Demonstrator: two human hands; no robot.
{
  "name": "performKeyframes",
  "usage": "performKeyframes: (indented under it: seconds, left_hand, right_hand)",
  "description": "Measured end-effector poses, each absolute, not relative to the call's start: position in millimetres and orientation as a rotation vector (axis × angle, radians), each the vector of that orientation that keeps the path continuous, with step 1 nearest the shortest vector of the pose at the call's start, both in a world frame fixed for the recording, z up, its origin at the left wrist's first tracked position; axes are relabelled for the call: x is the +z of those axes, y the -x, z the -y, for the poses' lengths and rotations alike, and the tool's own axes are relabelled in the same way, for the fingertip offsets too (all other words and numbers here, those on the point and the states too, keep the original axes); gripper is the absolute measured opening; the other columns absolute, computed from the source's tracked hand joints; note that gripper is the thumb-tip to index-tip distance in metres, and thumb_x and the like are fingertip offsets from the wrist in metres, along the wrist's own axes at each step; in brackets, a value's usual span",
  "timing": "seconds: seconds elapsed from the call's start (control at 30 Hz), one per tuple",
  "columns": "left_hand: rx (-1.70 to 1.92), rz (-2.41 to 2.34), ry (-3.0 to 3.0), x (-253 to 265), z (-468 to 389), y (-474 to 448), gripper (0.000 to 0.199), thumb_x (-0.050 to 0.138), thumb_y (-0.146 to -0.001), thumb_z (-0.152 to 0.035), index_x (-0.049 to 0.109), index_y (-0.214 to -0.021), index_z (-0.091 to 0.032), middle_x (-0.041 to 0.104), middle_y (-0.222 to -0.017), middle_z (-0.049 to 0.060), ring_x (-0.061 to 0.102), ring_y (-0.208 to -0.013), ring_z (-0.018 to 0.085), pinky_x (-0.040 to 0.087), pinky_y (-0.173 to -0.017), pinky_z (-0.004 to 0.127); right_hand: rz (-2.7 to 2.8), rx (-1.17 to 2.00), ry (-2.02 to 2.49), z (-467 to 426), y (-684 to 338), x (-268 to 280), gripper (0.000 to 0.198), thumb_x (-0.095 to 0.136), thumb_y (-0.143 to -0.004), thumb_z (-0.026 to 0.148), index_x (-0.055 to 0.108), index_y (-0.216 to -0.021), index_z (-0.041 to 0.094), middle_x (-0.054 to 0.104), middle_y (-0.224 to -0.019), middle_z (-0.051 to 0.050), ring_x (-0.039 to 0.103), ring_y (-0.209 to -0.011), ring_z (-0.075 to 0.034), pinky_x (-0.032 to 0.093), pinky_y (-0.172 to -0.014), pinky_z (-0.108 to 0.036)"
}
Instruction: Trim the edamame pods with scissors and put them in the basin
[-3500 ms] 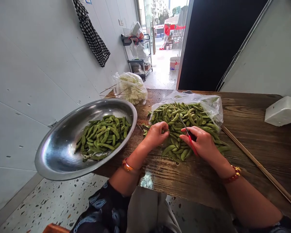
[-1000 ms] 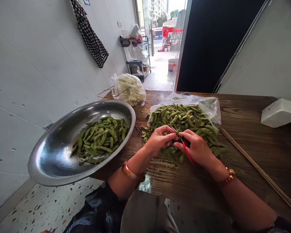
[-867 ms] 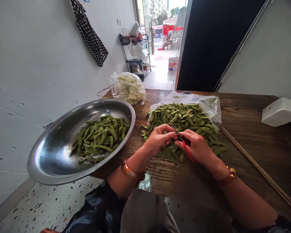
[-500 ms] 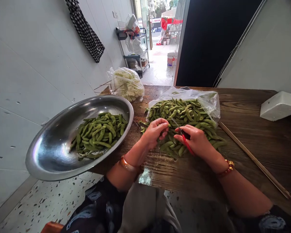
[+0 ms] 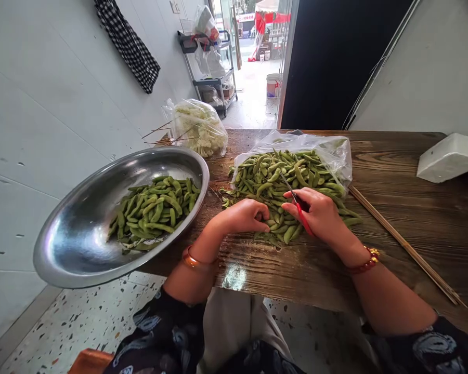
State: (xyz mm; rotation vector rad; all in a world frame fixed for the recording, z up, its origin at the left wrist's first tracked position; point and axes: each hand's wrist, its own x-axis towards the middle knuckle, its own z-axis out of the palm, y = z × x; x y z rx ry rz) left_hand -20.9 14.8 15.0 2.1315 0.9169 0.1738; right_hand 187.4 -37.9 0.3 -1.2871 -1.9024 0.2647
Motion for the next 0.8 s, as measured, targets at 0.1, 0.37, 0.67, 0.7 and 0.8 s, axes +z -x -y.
performKeyframes:
  seconds: [0.1,0.37,0.67,0.7,0.8]
  left_hand:
    - [0.166,-0.902,-2.173,10.8,-14.8,19.2,0.014,0.07,-0.065,-0.022,0.065,-0.074,-0.013,0.048,-0.059,-0.005,0.039,-0.055,0.007,0.029,-0.052,0.021]
    - [0.703,-0.928,-1.702,19.0,-11.9,15.3,0.026,0.067,-0.073,-0.036,0.055,-0.075,-0.013,0.053,-0.065,-0.003,0.041,-0.054,0.006,0.032,-0.05,0.019]
    - [0.768,-0.806,-1.514,14.7,-8.3,9.9,0.033,0.064,-0.077,-0.043,0.064,-0.086,-0.01,0.061,-0.072,0.002,0.045,-0.046,0.004,0.034,-0.044,0.018]
    - [0.759,-0.797,-1.513,15.1,-7.7,9.2,0.034,0.064,-0.078,-0.044,0.065,-0.087,-0.01,0.061,-0.072,0.002,0.045,-0.046,0.004,0.033,-0.044,0.018]
    - [0.76,-0.794,-1.509,16.0,-4.7,6.9,0.035,0.065,-0.077,-0.044,0.066,-0.087,-0.011,0.061,-0.069,0.001,0.045,-0.045,0.004,0.032,-0.043,0.019]
  right_hand:
    - [1.906,0.265,1.278,37.6,-187.2,-0.4,0.026,0.062,-0.085,0.04,0.066,-0.096,0.018,0.064,-0.081,-0.005,0.061,-0.075,-0.018,0.048,-0.069,-0.03]
    - [1.946,0.361,1.273,39.7,-185.4,-1.1,0.032,0.062,-0.084,0.043,0.065,-0.103,0.018,0.063,-0.087,-0.005,0.06,-0.074,-0.018,0.049,-0.068,-0.03]
    - [2.052,0.419,1.309,44.5,-181.3,1.3,0.033,0.063,-0.082,0.044,0.064,-0.106,0.021,0.062,-0.091,-0.005,0.059,-0.075,-0.017,0.049,-0.069,-0.031]
    - [2.055,0.416,1.316,44.6,-181.0,1.3,0.032,0.064,-0.082,0.043,0.064,-0.106,0.021,0.062,-0.091,-0.005,0.06,-0.075,-0.017,0.05,-0.069,-0.031]
    - [2.061,0.406,1.326,44.2,-180.6,0.6,0.031,0.065,-0.082,0.042,0.064,-0.105,0.022,0.062,-0.093,-0.005,0.061,-0.076,-0.017,0.05,-0.072,-0.031]
